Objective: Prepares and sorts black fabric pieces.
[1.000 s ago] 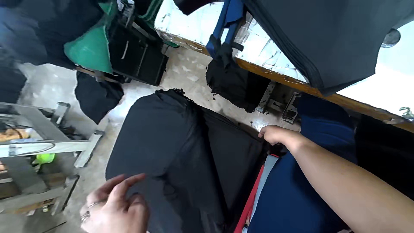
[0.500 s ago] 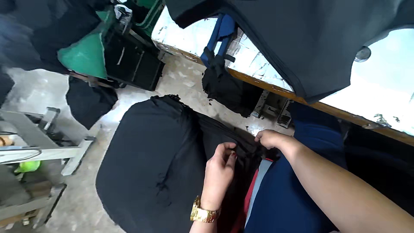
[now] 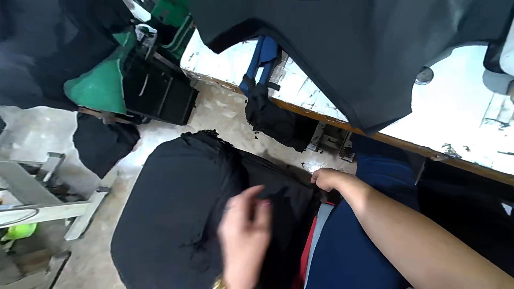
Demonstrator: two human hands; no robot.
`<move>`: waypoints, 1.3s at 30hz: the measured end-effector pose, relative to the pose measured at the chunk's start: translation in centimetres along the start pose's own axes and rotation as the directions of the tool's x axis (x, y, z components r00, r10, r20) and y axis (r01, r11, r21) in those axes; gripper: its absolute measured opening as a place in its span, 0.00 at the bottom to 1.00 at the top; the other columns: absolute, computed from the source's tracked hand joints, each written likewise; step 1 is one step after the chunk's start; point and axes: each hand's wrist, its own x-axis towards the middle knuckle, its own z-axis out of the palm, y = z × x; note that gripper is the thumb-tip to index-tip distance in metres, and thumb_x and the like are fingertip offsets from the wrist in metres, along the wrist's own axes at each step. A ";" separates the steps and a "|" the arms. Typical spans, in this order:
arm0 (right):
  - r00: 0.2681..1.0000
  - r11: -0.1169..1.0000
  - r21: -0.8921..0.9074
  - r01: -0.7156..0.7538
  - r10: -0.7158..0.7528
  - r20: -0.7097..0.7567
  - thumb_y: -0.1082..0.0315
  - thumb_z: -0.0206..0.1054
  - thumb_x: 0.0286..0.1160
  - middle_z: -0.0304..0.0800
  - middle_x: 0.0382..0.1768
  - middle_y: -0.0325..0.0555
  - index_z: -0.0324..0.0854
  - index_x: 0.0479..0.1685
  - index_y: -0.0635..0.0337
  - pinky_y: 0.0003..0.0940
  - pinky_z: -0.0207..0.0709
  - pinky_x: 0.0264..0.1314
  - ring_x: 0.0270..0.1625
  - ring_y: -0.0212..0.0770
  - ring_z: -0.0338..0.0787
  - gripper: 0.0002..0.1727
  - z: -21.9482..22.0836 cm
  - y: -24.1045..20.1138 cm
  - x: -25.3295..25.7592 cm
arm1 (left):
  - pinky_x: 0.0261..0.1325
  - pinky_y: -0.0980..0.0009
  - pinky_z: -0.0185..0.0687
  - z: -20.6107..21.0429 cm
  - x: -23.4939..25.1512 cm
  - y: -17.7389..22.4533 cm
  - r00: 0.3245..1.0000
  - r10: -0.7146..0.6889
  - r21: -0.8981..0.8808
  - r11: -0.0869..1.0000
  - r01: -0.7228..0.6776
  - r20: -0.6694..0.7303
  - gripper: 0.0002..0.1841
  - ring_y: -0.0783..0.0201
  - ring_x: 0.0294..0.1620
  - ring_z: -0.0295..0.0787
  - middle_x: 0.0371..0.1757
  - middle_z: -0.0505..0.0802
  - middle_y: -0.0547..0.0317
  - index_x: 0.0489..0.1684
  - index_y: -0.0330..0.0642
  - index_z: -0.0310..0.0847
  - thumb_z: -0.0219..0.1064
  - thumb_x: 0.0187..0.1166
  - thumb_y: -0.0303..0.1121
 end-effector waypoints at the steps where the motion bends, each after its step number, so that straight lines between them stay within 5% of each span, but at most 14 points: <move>1: 1.000 1.000 -0.011 -0.002 0.001 -0.005 0.73 0.51 0.86 0.83 0.68 0.63 0.75 0.79 0.59 0.57 0.76 0.66 0.65 0.57 0.86 0.24 -0.1 0.0 -0.3 | 0.56 0.42 0.85 2.7 1.0 1.1 0.994 0.024 0.040 0.999 -0.029 0.107 0.21 0.43 0.51 0.91 0.53 0.91 0.38 0.69 0.36 0.82 0.69 0.79 0.34; 5: 0.999 0.998 -0.046 0.041 -0.043 -0.026 0.73 0.51 0.87 0.81 0.73 0.63 0.77 0.79 0.59 0.62 0.71 0.75 0.76 0.60 0.80 0.23 -0.8 0.2 -1.3 | 0.51 0.37 0.85 7.6 2.8 1.5 0.982 0.085 0.111 0.988 -0.105 0.171 0.18 0.42 0.44 0.94 0.40 0.95 0.47 0.63 0.44 0.88 0.71 0.75 0.30; 10: 0.999 0.999 -0.018 0.037 -0.037 -0.012 0.74 0.51 0.86 0.82 0.72 0.62 0.77 0.79 0.57 0.60 0.74 0.71 0.73 0.59 0.83 0.24 -0.4 0.0 -0.3 | 0.49 0.54 0.89 5.2 1.8 0.2 0.968 -0.096 -0.185 0.973 0.140 0.230 0.17 0.62 0.41 0.93 0.42 0.95 0.58 0.66 0.45 0.83 0.67 0.80 0.27; 14: 0.999 0.999 0.012 0.043 -0.043 -0.016 0.73 0.51 0.86 0.84 0.69 0.62 0.78 0.78 0.57 0.60 0.76 0.69 0.69 0.59 0.85 0.24 -0.2 0.5 0.2 | 0.54 0.67 0.88 2.5 0.0 -1.2 0.973 -0.072 -0.397 0.904 0.157 0.221 0.20 0.70 0.50 0.90 0.55 0.93 0.61 0.68 0.45 0.84 0.59 0.79 0.26; 17: 0.998 0.998 0.026 0.057 -0.057 -0.015 0.73 0.51 0.86 0.84 0.68 0.64 0.77 0.78 0.59 0.60 0.75 0.69 0.68 0.60 0.85 0.24 -0.3 0.3 0.1 | 0.63 0.70 0.85 -2.9 -2.3 -4.7 0.991 -0.003 -0.469 0.881 0.065 0.131 0.21 0.71 0.58 0.88 0.53 0.94 0.64 0.51 0.43 0.93 0.54 0.72 0.19; 19: 0.998 0.998 0.008 0.054 -0.054 -0.010 0.73 0.51 0.87 0.84 0.69 0.63 0.77 0.78 0.58 0.60 0.75 0.68 0.68 0.59 0.85 0.23 -0.2 0.1 0.2 | 0.63 0.70 0.82 -7.3 -3.9 -7.8 0.997 -0.073 -0.316 0.946 0.071 0.005 0.17 0.70 0.56 0.86 0.47 0.93 0.60 0.38 0.37 0.91 0.52 0.71 0.16; 20: 0.999 0.999 0.000 0.054 -0.054 -0.007 0.73 0.51 0.87 0.84 0.69 0.63 0.77 0.78 0.58 0.60 0.75 0.68 0.69 0.59 0.85 0.24 -0.2 0.0 0.3 | 0.63 0.66 0.80 -8.9 -4.4 -8.8 0.988 -0.132 -0.142 0.983 0.120 -0.079 0.15 0.61 0.55 0.86 0.47 0.91 0.46 0.37 0.27 0.88 0.51 0.73 0.16; 22: 0.999 0.999 -0.006 0.048 -0.048 -0.003 0.72 0.51 0.87 0.83 0.70 0.62 0.76 0.79 0.58 0.59 0.76 0.69 0.70 0.58 0.85 0.24 0.1 -0.1 0.5 | 0.65 0.62 0.80 -10.0 -4.2 -8.7 0.959 -0.188 0.163 0.961 0.224 -0.212 0.15 0.48 0.60 0.87 0.56 0.89 0.31 0.45 0.23 0.89 0.53 0.78 0.19; 25: 0.999 0.998 -0.019 0.053 -0.053 -0.006 0.72 0.52 0.87 0.83 0.70 0.63 0.76 0.79 0.59 0.60 0.75 0.70 0.70 0.60 0.84 0.24 0.3 -0.1 0.7 | 0.62 0.57 0.84 -5.7 -1.9 -3.7 0.986 -0.105 0.030 0.994 0.109 -0.128 0.17 0.49 0.57 0.88 0.58 0.87 0.29 0.60 0.22 0.82 0.59 0.82 0.28; 27: 0.998 0.998 -0.041 0.055 -0.056 -0.017 0.72 0.52 0.87 0.83 0.70 0.63 0.77 0.78 0.59 0.61 0.74 0.71 0.71 0.60 0.83 0.23 0.2 0.1 0.4 | 0.62 0.44 0.84 0.1 0.2 0.1 0.997 -0.056 0.030 0.998 0.054 0.057 0.19 0.45 0.56 0.90 0.56 0.91 0.36 0.66 0.32 0.83 0.66 0.82 0.34; 30: 0.997 0.996 -0.059 0.060 -0.062 -0.040 0.73 0.52 0.86 0.82 0.71 0.64 0.79 0.76 0.59 0.64 0.71 0.74 0.75 0.62 0.81 0.23 -0.1 0.3 -0.5 | 0.52 0.36 0.84 6.7 2.3 1.5 0.987 0.012 0.121 0.992 -0.032 0.159 0.20 0.41 0.46 0.93 0.42 0.95 0.45 0.66 0.42 0.86 0.73 0.75 0.33; 36: 0.999 0.999 -0.044 0.026 -0.027 -0.019 0.74 0.51 0.86 0.82 0.71 0.63 0.76 0.80 0.57 0.59 0.75 0.69 0.70 0.59 0.84 0.24 -0.5 0.1 -0.8 | 0.49 0.48 0.87 5.5 2.2 0.7 0.964 -0.161 -0.115 0.975 0.188 0.211 0.14 0.56 0.41 0.93 0.42 0.95 0.53 0.63 0.45 0.85 0.68 0.81 0.27; 39: 0.999 0.999 -0.041 0.028 -0.028 -0.020 0.74 0.51 0.86 0.83 0.70 0.63 0.76 0.80 0.56 0.59 0.76 0.67 0.69 0.59 0.85 0.24 -0.4 0.2 -0.6 | 0.55 0.56 0.88 4.2 1.4 -0.4 0.972 -0.091 -0.261 0.954 0.148 0.217 0.15 0.63 0.48 0.92 0.51 0.94 0.57 0.65 0.45 0.84 0.64 0.82 0.26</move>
